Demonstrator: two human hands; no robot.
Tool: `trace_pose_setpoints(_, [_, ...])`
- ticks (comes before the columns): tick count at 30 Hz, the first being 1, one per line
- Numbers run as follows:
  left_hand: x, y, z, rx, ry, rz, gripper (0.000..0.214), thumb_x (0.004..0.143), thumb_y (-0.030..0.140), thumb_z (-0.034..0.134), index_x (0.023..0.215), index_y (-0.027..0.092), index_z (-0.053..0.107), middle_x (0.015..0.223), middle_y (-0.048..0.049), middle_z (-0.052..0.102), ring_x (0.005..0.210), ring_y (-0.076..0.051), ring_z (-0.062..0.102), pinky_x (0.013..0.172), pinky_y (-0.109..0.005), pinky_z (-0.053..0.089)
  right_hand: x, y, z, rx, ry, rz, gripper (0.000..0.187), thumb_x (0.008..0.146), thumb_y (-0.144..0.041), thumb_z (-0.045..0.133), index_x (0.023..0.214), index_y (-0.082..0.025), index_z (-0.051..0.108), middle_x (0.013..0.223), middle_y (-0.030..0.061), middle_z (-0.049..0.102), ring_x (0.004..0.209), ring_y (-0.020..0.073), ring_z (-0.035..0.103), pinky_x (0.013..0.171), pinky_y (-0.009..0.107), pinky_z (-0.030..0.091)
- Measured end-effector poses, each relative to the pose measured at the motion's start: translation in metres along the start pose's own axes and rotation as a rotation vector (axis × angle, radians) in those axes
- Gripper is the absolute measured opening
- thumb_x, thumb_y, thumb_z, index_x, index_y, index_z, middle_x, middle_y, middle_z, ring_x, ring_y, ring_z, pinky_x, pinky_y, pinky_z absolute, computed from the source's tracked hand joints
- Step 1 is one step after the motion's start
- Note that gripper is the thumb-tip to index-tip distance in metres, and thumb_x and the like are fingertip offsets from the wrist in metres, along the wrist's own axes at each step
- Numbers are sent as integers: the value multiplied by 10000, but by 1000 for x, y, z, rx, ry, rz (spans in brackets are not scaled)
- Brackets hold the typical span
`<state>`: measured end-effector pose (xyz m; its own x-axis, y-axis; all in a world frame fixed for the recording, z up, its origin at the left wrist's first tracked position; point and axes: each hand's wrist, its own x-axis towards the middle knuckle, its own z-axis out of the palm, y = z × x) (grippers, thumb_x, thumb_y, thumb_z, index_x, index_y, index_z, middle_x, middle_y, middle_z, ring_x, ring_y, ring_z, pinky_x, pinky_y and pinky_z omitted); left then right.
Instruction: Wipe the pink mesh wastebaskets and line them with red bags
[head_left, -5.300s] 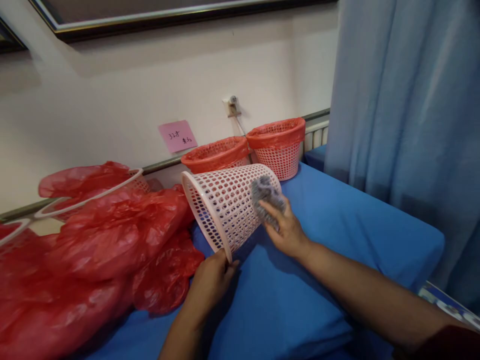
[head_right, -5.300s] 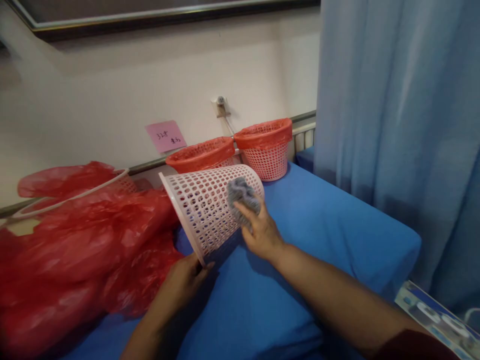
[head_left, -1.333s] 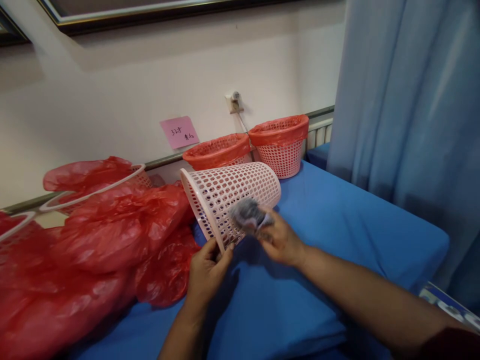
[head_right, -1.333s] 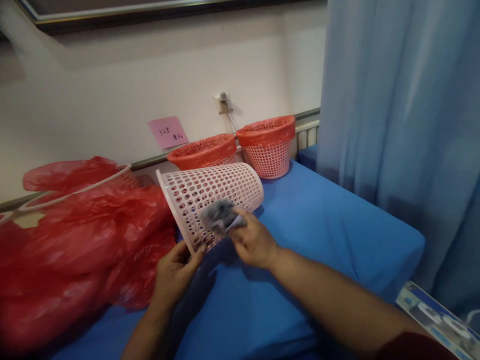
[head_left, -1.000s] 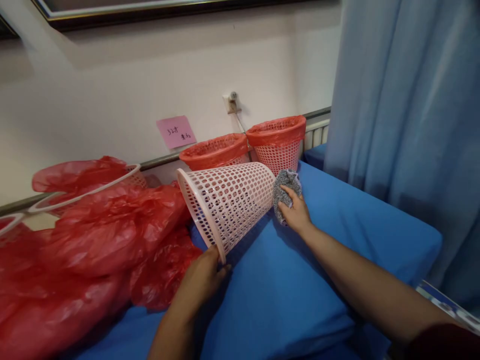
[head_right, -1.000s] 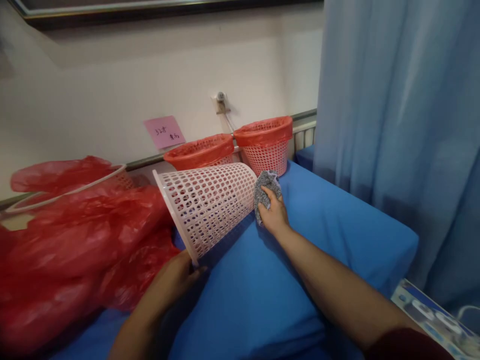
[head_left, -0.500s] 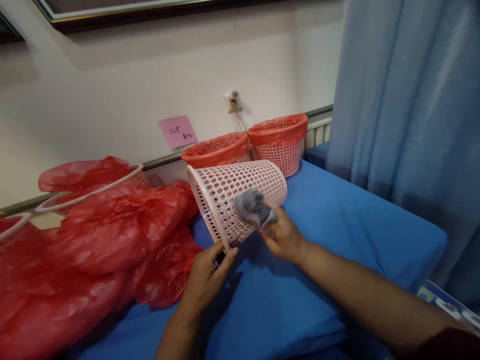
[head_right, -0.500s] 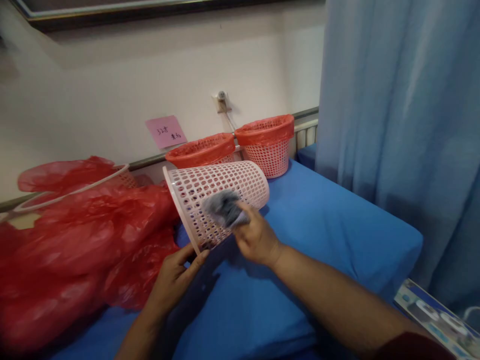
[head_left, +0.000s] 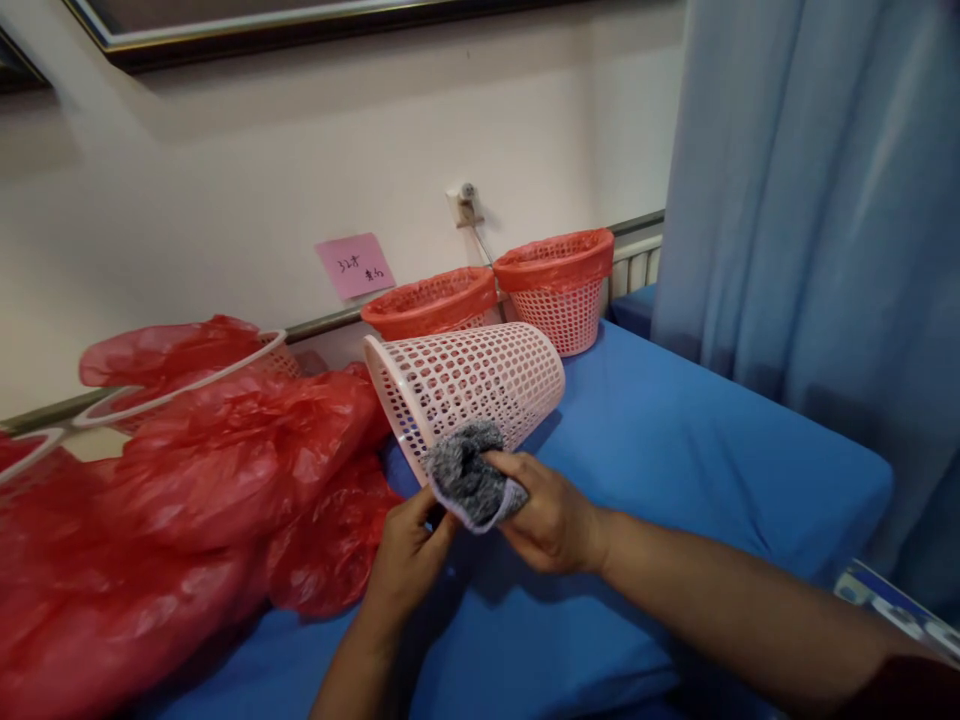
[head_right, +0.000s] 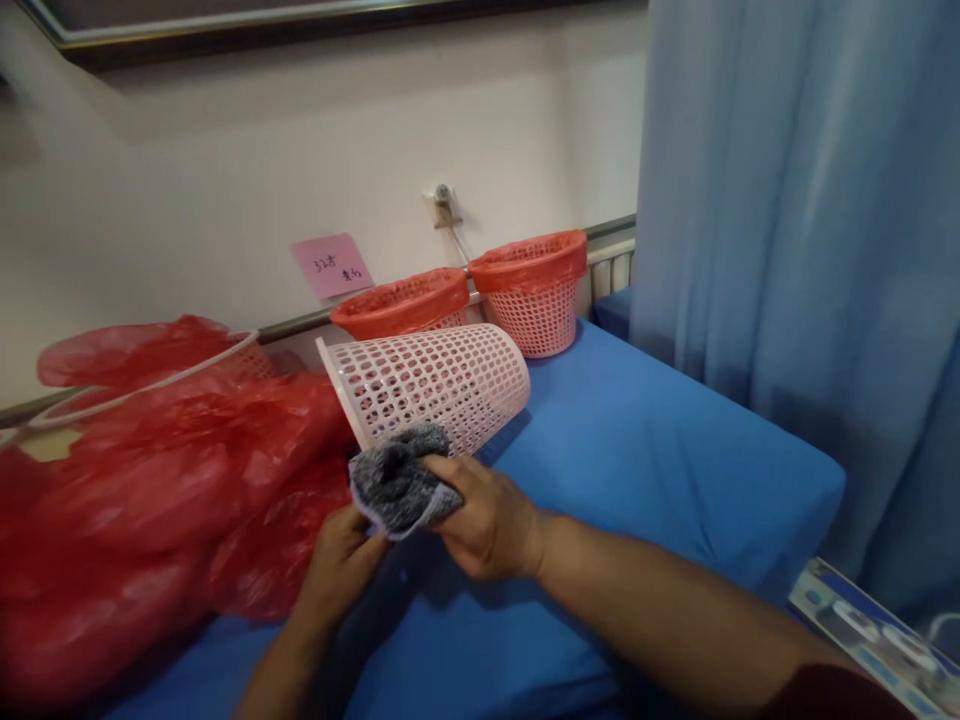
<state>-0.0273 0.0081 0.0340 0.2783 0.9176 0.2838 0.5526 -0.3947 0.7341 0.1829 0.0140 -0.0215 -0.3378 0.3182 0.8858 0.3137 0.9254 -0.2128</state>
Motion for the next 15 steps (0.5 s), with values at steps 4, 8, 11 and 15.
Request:
trace_pose_setpoints(4, [-1,-5,2,12,92,-37,346,890,456,633,972,148,767,759,-32,695,659,-173,610,595,-255,485,-9,48,-9,-92,260,453,459,842,-144,593,1281,-257,666,1456,116,514,1308,289,559,1127,511,479])
trace_pose_setpoints(8, [-1,-7,4,-2,98,-41,332,883,456,641,957,155,760,753,-20,672,646,-159,580,585,-253,463,-19,95,-24,-141,495,955,484,807,-186,613,1285,-231,674,1284,118,601,1204,293,621,1134,552,463])
trace_pose_setpoints(11, [0,-5,3,-18,116,-59,326,880,460,645,938,160,757,731,-12,662,610,-146,553,563,-247,449,-17,83,-22,-131,437,860,508,830,-188,612,1334,-239,639,1329,124,580,1257,298,591,1142,555,453])
trace_pose_setpoints(15, [1,-2,2,-75,152,-68,336,876,485,653,918,167,754,690,-6,649,600,-148,551,565,-241,454,-8,24,-6,-33,106,296,548,873,-141,592,1400,-290,580,1467,109,505,1333,276,538,1122,497,485])
